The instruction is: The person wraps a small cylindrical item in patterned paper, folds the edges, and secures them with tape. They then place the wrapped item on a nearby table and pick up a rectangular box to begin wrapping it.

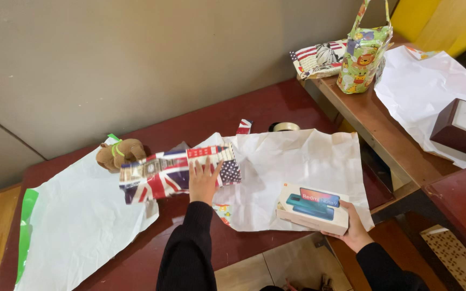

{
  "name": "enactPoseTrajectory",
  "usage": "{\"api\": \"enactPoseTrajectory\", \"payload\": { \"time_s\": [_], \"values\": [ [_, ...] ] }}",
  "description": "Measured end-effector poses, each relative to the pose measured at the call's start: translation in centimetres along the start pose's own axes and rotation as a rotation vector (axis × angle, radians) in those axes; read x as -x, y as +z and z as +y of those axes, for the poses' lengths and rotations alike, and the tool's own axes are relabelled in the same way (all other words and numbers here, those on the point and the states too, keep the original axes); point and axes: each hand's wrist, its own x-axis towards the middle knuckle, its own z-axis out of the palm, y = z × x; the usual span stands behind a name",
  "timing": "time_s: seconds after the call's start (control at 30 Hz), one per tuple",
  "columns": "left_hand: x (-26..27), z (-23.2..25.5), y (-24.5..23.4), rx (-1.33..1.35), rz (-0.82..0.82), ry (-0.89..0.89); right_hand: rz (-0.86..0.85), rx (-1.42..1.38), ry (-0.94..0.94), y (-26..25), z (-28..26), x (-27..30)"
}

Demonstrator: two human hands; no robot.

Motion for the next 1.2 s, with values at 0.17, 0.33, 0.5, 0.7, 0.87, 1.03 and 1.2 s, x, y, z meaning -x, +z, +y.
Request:
{"api": "enactPoseTrajectory", "payload": {
  "time_s": [0.17,0.33,0.5,0.7,0.87,1.03,1.2],
  "values": [
    [3.1,1.7,6.6,-0.065,0.087,-0.058,-0.009,0.036,-0.018,-1.0,0.3,-0.7],
    [-0.1,-3.5,4.2,0.019,0.288,-0.299,-0.023,0.089,-0.042,-0.9,0.7,-0.2],
    [-2.8,-9.6,-5.6,0.358,0.433,-0.256,-0.034,-0.009,-0.006,-1.0,0.8,-0.7],
    [-2.6,-8.3,-9.5,0.397,0.456,-0.228,-0.007,0.042,-0.051,-1.9,2.0,-2.1],
    [-1.9,-8.6,-8.8,0.514,0.400,-0.335,-0.031,-0.007,-0.080,-2.9,3.0,-2.9],
    [-1.7,-8.9,-9.1,0.510,0.438,-0.311,-0.012,-0.023,-0.069,-3.4,3.3,-3.4],
    [-2.2,-8.8,-9.1,0.506,0.515,-0.293,-0.021,-0.025,-0.076,-3.7,3.4,-3.6]
  ]
}}
